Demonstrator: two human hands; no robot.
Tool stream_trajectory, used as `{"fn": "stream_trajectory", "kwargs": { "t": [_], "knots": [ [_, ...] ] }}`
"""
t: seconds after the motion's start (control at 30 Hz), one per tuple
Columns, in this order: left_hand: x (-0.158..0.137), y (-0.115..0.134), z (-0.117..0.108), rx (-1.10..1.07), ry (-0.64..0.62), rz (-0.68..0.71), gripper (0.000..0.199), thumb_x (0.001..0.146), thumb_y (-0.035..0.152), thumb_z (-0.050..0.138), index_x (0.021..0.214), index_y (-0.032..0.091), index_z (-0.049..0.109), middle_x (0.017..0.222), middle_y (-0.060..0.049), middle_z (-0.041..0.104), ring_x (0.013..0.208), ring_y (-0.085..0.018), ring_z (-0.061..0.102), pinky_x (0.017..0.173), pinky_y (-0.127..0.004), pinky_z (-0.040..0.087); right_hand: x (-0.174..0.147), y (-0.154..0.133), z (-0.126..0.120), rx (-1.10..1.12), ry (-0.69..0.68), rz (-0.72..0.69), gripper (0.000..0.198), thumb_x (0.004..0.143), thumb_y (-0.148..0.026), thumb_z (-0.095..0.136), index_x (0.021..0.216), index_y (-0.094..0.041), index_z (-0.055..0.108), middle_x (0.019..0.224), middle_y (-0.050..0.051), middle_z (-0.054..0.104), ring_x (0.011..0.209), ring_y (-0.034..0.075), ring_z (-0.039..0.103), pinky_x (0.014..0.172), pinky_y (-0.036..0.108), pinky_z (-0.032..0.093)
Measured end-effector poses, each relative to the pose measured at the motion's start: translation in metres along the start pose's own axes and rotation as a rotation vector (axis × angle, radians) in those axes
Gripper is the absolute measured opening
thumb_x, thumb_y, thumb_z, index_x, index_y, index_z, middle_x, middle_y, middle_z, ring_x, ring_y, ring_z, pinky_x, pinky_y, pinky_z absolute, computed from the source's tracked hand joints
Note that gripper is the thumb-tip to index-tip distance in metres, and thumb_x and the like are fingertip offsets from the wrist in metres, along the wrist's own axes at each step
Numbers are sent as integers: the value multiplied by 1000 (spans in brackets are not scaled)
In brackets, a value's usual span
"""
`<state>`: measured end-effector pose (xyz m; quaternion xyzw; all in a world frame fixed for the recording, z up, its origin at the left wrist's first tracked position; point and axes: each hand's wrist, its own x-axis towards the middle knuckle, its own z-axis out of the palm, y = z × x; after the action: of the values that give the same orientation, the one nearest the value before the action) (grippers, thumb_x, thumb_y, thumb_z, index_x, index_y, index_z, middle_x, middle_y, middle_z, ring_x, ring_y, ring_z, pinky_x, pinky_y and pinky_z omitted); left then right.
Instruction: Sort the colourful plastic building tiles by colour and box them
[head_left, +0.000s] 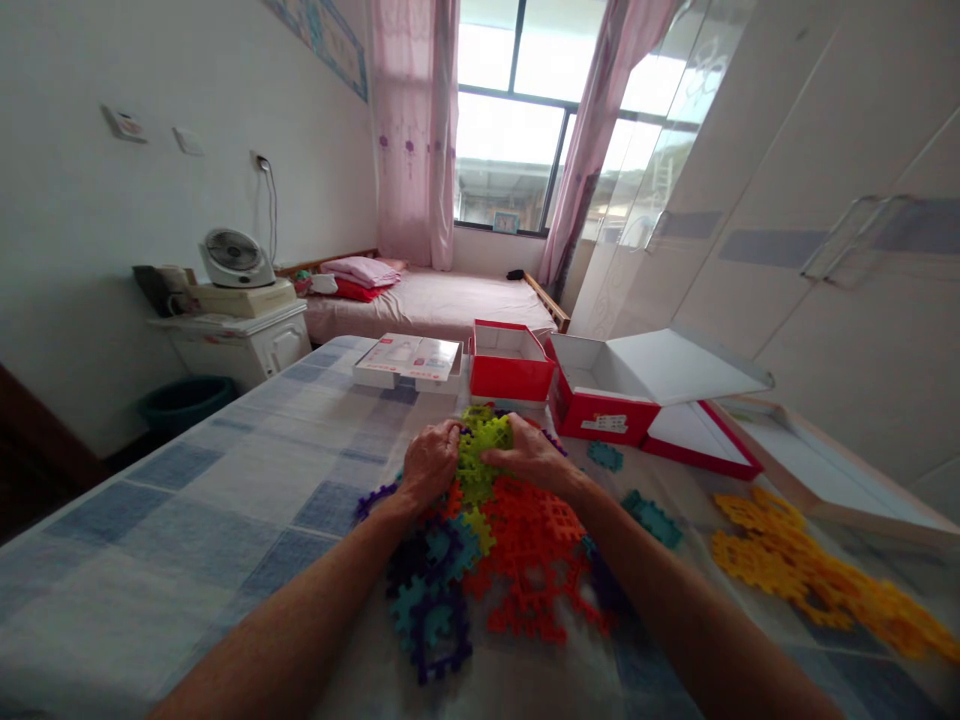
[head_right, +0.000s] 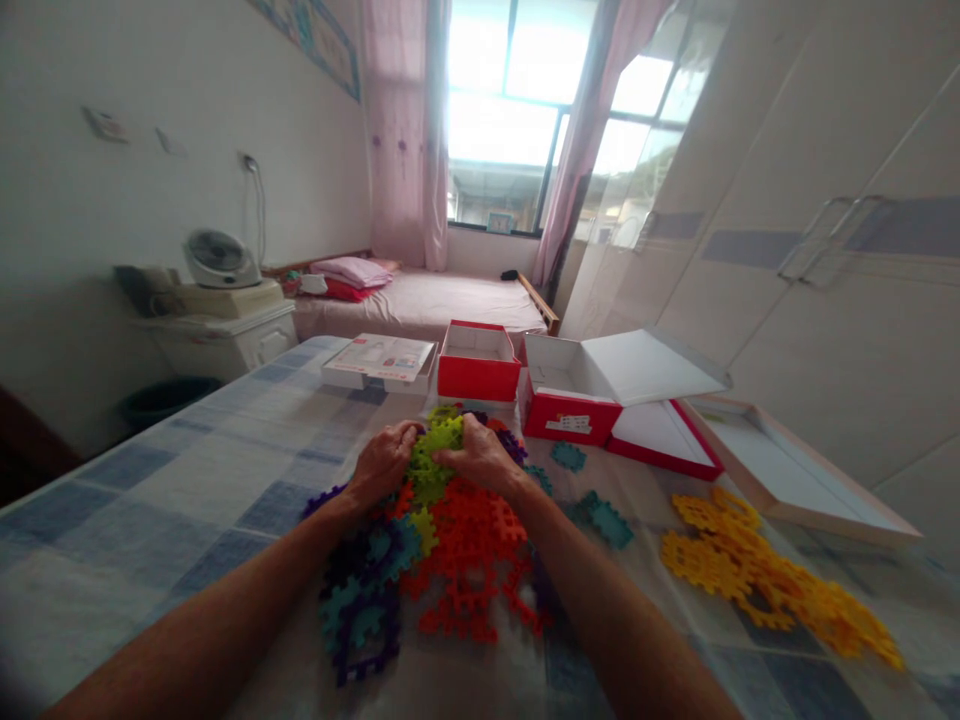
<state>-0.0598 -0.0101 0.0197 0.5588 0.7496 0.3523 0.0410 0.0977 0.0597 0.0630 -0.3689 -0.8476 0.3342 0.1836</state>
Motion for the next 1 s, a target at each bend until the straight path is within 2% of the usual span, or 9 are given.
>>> {"fn": "stream_trajectory", "kwargs": {
  "t": [0.13, 0.2, 0.3, 0.4, 0.67, 0.83, 0.93, 1.0],
  "knots": [
    [0, 0, -1, -29, 7, -2, 34, 92, 28, 31, 89, 21, 64, 86, -7, 68, 83, -20, 61, 73, -27, 42, 2, -2, 13, -30, -18, 11, 34, 62, -36, 69, 85, -17, 51, 82, 0, 58, 76, 14, 51, 66, 26, 41],
    [0, 0, -2, -60, 22, -9, 34, 92, 30, 32, 85, 21, 64, 82, -6, 68, 81, -19, 62, 71, -27, 42, 4, -2, 17, -51, -42, 24, 39, 63, -37, 69, 92, -17, 52, 84, 2, 58, 77, 15, 52, 68, 27, 42],
    [0, 1, -3, -136, 59, -14, 34, 92, 33, 32, 89, 21, 64, 82, -5, 69, 77, -18, 62, 69, -26, 43, 5, -2, 22, -43, -77, -49, 61, 63, -35, 71, 115, -15, 46, 100, 6, 59, 91, 19, 54, 80, 32, 43],
    [-1, 2, -3, -223, 104, -3, 36, 92, 35, 30, 97, 20, 63, 86, -5, 70, 78, -17, 63, 69, -25, 44, 5, -2, 29, -67, -12, -185, 81, 57, -28, 76, 127, -15, 39, 122, 11, 50, 113, 23, 47, 96, 35, 36],
    [-4, 6, -8, -385, 201, 22, 36, 90, 37, 31, 97, 19, 61, 79, -3, 67, 73, -17, 61, 69, -26, 45, 1, -2, 30, -130, 152, -230, 53, 65, -23, 67, 115, -18, 48, 113, 8, 52, 105, 20, 50, 88, 33, 42],
    [-2, 3, -5, -415, 156, 59, 37, 89, 39, 31, 95, 18, 61, 80, -3, 67, 76, -18, 62, 72, -27, 46, -9, 9, 8, 43, 288, -185, 51, 63, -23, 69, 109, -19, 49, 103, 3, 57, 93, 16, 54, 84, 30, 43],
    [-1, 1, -2, -416, 117, 71, 38, 89, 40, 31, 96, 18, 61, 80, -3, 68, 78, -18, 63, 77, -28, 46, -30, 27, -25, 185, 285, -78, 51, 67, -31, 68, 111, -18, 47, 90, 1, 60, 80, 14, 57, 73, 27, 45],
    [-1, -1, -1, -399, 104, 76, 38, 89, 41, 32, 97, 19, 61, 81, -2, 69, 79, -18, 63, 78, -28, 46, -49, 45, -53, 150, 332, 7, 51, 66, -33, 68, 111, -18, 48, 89, 1, 61, 77, 15, 58, 69, 27, 45]
  ]
}}
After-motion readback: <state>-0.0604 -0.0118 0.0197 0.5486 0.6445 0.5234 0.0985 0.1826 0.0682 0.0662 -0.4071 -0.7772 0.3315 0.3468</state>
